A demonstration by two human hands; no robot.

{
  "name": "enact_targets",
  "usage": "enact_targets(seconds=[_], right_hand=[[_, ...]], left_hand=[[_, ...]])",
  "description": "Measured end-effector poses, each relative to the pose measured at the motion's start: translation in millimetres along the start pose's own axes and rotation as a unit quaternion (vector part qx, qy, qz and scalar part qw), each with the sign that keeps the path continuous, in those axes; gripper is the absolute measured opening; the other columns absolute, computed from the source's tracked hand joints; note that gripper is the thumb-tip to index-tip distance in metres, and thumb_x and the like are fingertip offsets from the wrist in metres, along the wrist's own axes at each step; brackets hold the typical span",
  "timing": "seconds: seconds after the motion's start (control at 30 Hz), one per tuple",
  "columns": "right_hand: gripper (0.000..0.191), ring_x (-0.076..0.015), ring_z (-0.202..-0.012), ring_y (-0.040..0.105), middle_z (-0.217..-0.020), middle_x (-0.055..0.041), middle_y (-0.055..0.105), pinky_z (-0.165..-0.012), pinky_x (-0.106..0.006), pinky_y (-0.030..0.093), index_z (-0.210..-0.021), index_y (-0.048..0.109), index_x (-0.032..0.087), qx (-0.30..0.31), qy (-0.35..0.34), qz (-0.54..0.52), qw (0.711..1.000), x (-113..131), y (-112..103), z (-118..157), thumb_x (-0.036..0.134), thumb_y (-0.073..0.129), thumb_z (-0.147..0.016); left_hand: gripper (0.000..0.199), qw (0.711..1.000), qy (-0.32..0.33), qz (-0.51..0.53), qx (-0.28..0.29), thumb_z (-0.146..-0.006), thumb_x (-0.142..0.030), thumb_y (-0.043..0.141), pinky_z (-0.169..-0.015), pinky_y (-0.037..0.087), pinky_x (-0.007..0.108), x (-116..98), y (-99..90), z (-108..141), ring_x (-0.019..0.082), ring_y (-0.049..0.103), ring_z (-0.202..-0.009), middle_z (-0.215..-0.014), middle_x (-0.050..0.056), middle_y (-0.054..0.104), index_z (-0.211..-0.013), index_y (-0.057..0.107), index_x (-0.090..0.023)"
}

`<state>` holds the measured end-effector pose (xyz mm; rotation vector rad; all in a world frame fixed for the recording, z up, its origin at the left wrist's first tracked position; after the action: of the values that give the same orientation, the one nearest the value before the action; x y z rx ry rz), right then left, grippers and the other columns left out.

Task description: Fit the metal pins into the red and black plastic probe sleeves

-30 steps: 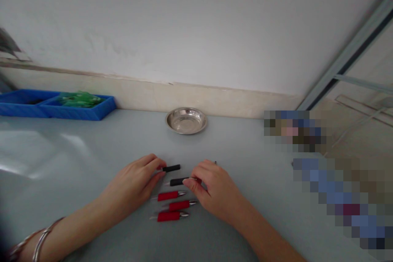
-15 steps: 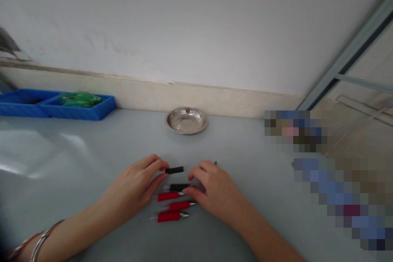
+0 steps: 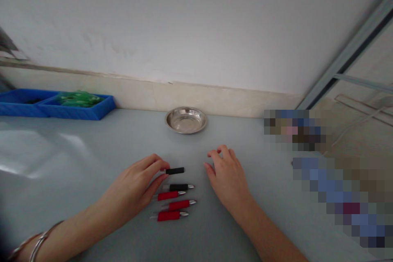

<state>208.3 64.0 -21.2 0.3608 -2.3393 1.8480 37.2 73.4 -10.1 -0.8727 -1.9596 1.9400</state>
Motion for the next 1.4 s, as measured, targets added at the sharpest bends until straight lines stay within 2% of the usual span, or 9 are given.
enact_targets(seconds=[0.27,0.57,0.83,0.93,1.07,1.2,1.4], right_hand=[[0.018,-0.0214,-0.091,0.052,-0.092,-0.0091,0.054,-0.083,-0.036,0.044,-0.095,0.06,0.014,0.058,0.032,-0.03,0.997,-9,12,-3,0.021,0.049,-0.082],[0.015,-0.0167,-0.081,0.054,-0.084,-0.0066,0.056,-0.078,-0.029,0.042,-0.083,0.061,0.013,0.073,0.037,-0.062,0.995,-11,16,-6,0.012,0.046,-0.082],[0.016,-0.0152,-0.074,0.054,-0.079,-0.0052,0.057,-0.071,-0.027,0.042,-0.08,0.059,0.015,0.062,0.015,-0.055,0.996,-8,15,-6,0.011,0.044,-0.082],[0.01,-0.016,-0.072,0.054,-0.081,-0.0057,0.058,-0.07,-0.029,0.042,-0.084,0.056,0.015,0.038,0.018,-0.034,0.999,-11,15,-5,0.017,0.048,-0.081],[0.012,-0.0202,-0.079,0.055,-0.084,-0.0085,0.058,-0.07,-0.032,0.043,-0.088,0.053,0.015,-0.003,0.044,0.018,0.999,-15,11,-1,0.026,0.051,-0.08],[0.013,-0.0218,-0.079,0.056,-0.081,-0.0089,0.057,-0.068,-0.032,0.042,-0.081,0.053,0.016,0.004,0.054,0.054,0.997,-15,9,0,0.029,0.052,-0.081],[0.011,-0.0203,-0.077,0.055,-0.077,-0.008,0.058,-0.069,-0.031,0.042,-0.075,0.053,0.016,0.022,0.049,0.055,0.997,-16,12,-1,0.025,0.05,-0.082]], left_hand=[[0.022,1.0,0.002,0.002,0.008,-0.087,-0.016,0.038,-0.077,0.048,0.035,-2,-0.2,-1,0.019,0.057,-0.083,-0.094,0.006,0.057,-0.098,0.057,-0.016],[0.022,1.0,0.001,0.004,0.009,-0.087,-0.017,0.038,-0.077,0.048,0.034,-4,0.1,2,0.018,0.056,-0.083,-0.094,0.006,0.056,-0.098,0.057,-0.017],[0.023,1.0,0.014,0.005,-0.007,-0.087,-0.017,0.037,-0.075,0.048,0.034,-4,-0.4,1,0.018,0.057,-0.082,-0.093,0.007,0.056,-0.098,0.057,-0.016],[0.024,1.0,0.017,0.007,-0.01,-0.086,-0.016,0.036,-0.075,0.048,0.034,-5,-1.3,1,0.018,0.057,-0.081,-0.092,0.007,0.056,-0.098,0.057,-0.016],[0.023,1.0,0.009,0.016,-0.001,-0.087,-0.017,0.037,-0.076,0.048,0.036,-6,-1.8,1,0.019,0.057,-0.082,-0.093,0.007,0.056,-0.098,0.057,-0.015],[0.023,1.0,0.006,0.021,-0.001,-0.087,-0.016,0.038,-0.077,0.048,0.036,-7,-3.0,1,0.02,0.057,-0.083,-0.094,0.007,0.056,-0.098,0.057,-0.015],[0.022,1.0,0.005,0.023,-0.005,-0.087,-0.016,0.039,-0.077,0.048,0.036,-6,-2.2,1,0.02,0.057,-0.083,-0.094,0.007,0.056,-0.098,0.058,-0.015]])
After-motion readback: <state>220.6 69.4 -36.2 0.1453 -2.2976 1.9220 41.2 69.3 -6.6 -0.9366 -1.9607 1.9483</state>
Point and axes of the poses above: each hand's wrist, its own z-axis away from the middle knuckle, its own y-axis out of the palm, x = y × z, the point moved 7 cm from there along -z, towards the middle knuckle
